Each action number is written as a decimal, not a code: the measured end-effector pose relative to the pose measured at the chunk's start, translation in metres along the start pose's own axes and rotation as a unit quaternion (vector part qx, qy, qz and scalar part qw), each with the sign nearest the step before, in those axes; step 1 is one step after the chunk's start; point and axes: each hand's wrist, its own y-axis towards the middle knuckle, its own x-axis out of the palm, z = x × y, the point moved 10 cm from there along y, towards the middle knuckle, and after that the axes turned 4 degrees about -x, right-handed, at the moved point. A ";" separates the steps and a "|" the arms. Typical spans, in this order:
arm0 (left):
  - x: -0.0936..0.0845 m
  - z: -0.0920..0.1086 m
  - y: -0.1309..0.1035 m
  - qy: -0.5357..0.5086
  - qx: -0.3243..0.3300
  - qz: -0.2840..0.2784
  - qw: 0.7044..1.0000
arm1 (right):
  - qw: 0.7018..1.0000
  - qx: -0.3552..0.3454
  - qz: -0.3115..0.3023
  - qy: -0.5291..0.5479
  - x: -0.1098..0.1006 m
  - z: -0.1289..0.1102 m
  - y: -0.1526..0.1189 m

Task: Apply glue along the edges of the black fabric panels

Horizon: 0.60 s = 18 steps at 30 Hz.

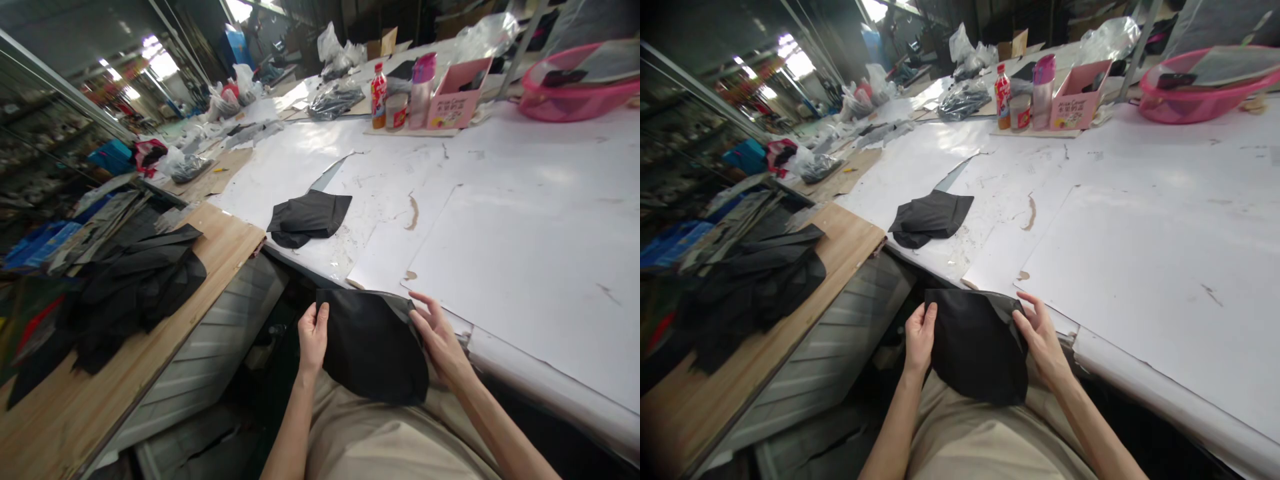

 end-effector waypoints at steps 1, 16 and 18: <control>-0.006 0.010 0.000 0.044 0.029 0.021 0.998 | 0.999 -0.031 0.000 -0.019 -0.004 -0.004 0.000; -0.008 0.031 -0.012 0.137 0.113 0.053 0.983 | 0.986 -0.113 0.057 -0.109 -0.004 -0.009 0.005; -0.004 0.032 -0.012 0.131 0.113 0.037 0.984 | 0.989 -0.103 0.073 -0.082 -0.008 -0.010 0.003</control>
